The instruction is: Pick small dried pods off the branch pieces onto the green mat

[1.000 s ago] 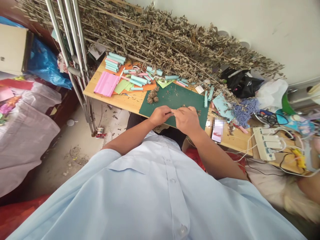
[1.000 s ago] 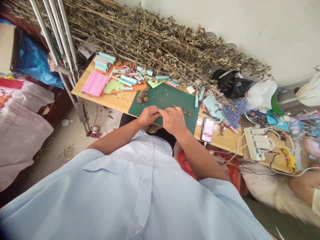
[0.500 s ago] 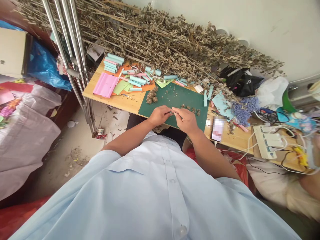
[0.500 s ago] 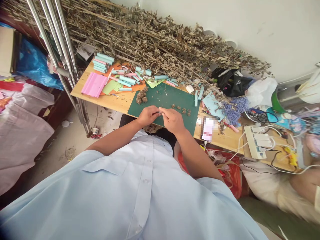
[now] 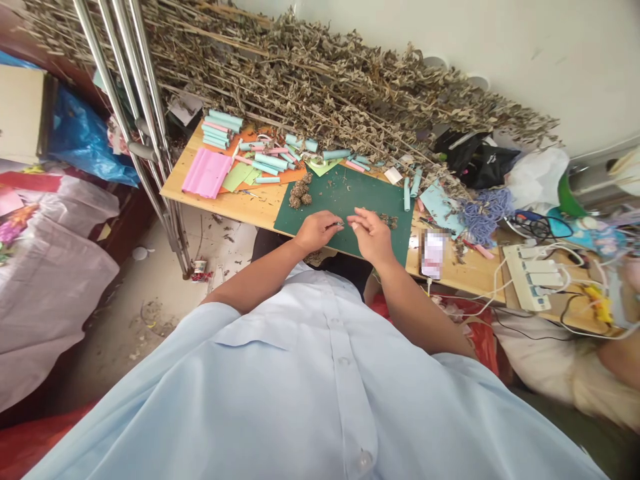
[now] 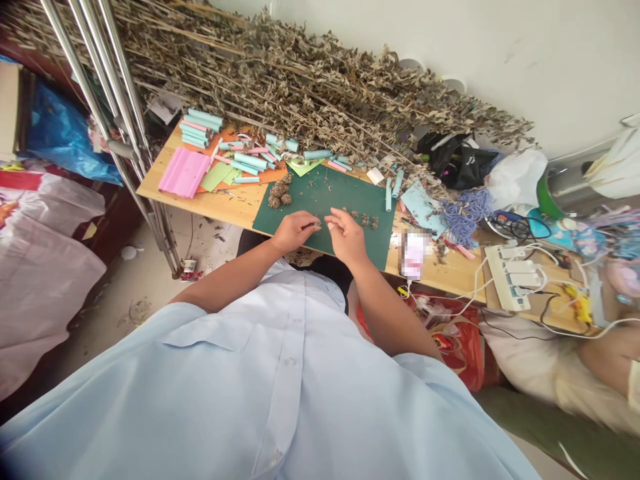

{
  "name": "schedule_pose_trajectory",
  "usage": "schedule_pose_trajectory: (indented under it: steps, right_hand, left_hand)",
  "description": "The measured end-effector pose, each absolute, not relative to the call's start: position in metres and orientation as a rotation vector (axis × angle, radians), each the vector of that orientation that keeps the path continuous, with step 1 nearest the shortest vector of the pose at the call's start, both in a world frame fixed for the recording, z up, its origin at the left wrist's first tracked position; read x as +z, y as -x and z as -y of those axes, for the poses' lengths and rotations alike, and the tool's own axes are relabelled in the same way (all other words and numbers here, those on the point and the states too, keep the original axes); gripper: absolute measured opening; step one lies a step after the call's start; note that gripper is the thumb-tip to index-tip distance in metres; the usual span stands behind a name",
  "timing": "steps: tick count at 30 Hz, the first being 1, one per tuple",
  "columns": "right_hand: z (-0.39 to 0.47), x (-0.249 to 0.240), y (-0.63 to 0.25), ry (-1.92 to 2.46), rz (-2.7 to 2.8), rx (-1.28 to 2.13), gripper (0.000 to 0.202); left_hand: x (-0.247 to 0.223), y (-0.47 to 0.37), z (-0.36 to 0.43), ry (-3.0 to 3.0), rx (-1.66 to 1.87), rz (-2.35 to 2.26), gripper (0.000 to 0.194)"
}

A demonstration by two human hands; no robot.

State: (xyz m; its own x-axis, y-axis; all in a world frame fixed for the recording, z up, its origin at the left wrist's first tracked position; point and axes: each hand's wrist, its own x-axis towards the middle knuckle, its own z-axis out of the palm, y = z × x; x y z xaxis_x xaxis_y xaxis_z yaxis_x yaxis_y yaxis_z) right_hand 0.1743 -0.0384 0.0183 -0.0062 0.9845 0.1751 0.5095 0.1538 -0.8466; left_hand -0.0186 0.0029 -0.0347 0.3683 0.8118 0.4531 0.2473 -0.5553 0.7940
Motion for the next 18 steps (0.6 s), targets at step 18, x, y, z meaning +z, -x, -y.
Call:
schedule_pose_trajectory:
  steps: [18]
  right_hand:
    - [0.053, 0.021, -0.161, 1.452, 1.621, 0.708, 0.037]
  left_hand:
    - [-0.034, 0.019, -0.003, -1.977, 1.176, -0.916, 0.020]
